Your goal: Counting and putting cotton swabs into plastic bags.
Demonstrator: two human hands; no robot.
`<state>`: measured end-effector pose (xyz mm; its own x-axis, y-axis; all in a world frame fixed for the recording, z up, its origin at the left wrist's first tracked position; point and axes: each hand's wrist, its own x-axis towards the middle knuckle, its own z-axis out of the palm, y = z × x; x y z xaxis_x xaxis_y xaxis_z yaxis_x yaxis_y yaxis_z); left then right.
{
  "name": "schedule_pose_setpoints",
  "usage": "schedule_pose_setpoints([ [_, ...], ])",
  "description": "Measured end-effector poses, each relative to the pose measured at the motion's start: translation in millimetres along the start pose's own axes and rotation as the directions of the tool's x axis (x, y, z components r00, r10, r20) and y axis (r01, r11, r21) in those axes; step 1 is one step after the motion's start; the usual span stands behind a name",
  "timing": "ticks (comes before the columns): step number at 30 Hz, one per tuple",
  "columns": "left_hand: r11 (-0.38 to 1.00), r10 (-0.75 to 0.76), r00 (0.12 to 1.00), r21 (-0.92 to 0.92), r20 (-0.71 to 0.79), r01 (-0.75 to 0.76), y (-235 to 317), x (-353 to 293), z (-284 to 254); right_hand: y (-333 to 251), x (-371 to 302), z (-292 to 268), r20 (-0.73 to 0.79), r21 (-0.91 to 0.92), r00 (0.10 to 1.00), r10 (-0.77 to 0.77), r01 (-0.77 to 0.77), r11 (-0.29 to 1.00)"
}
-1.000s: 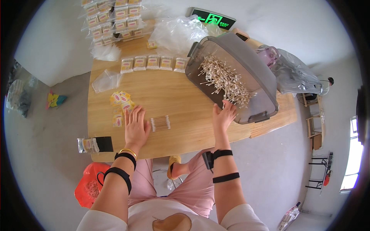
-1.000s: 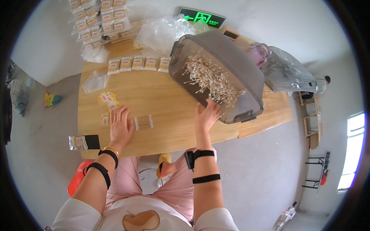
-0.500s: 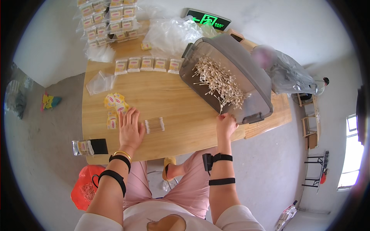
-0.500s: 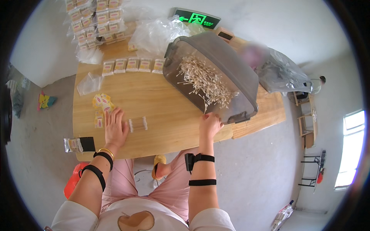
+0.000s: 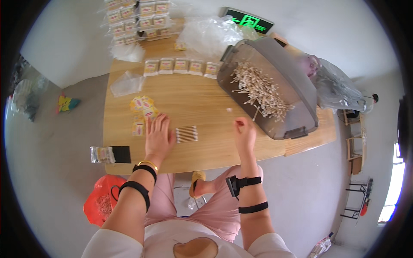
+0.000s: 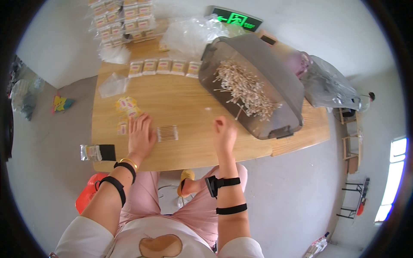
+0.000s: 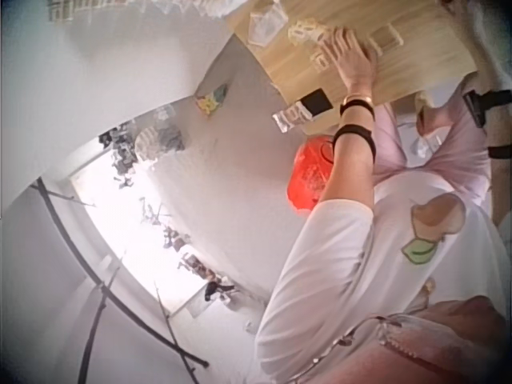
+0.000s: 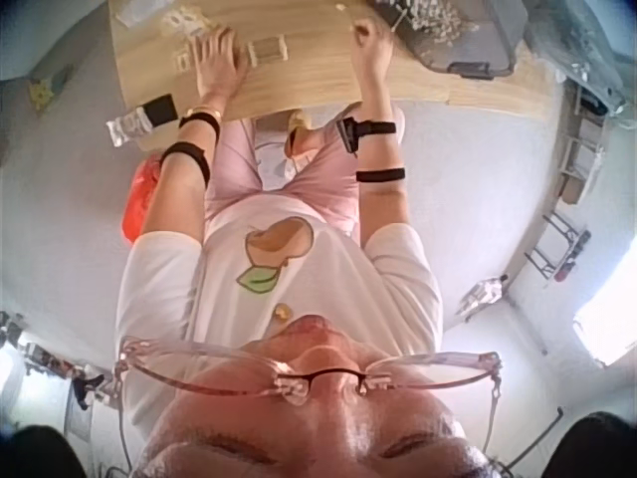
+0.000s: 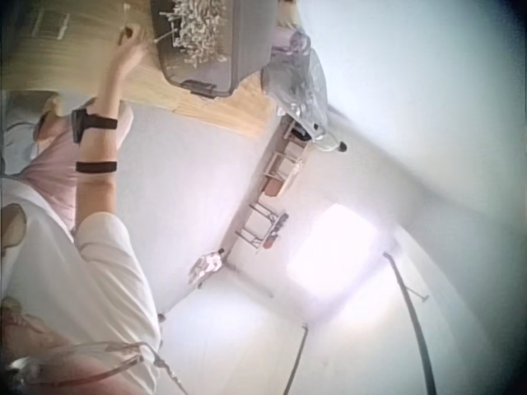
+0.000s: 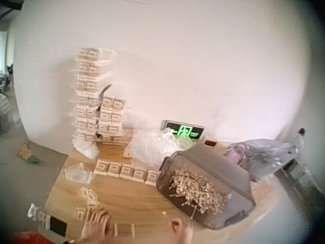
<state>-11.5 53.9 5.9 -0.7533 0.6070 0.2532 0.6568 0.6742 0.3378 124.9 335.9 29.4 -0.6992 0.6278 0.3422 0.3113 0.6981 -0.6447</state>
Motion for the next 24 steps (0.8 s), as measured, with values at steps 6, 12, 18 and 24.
schedule_pose_setpoints([
  [6, 0.999, 0.013, 1.0, -0.044, -0.003, -0.013, 2.3, 0.9, 1.3, -56.9, 1.8, 72.6, 0.252, 0.065, 0.926, -0.282, 0.275, 0.959],
  [12, 0.999, -0.012, 1.0, -0.048, 0.021, 0.013, 1.4, -1.1, 0.0, -65.8, 5.9, 91.7, 0.382, 0.231, 0.887, -0.26, 0.18, 0.956],
  [18, 0.998, -0.015, 1.0, -0.053, -0.006, 0.014, 1.7, -0.3, 0.0, -76.3, 5.0, 91.6, 0.367, 0.158, 0.868, -0.336, 0.298, 0.941],
  [24, 0.998, 0.006, 1.0, -0.065, 0.006, -0.006, 3.8, 1.0, -2.4, -68.8, 3.1, 97.4, 0.387, 0.284, 0.893, -0.23, 0.122, 0.951],
])
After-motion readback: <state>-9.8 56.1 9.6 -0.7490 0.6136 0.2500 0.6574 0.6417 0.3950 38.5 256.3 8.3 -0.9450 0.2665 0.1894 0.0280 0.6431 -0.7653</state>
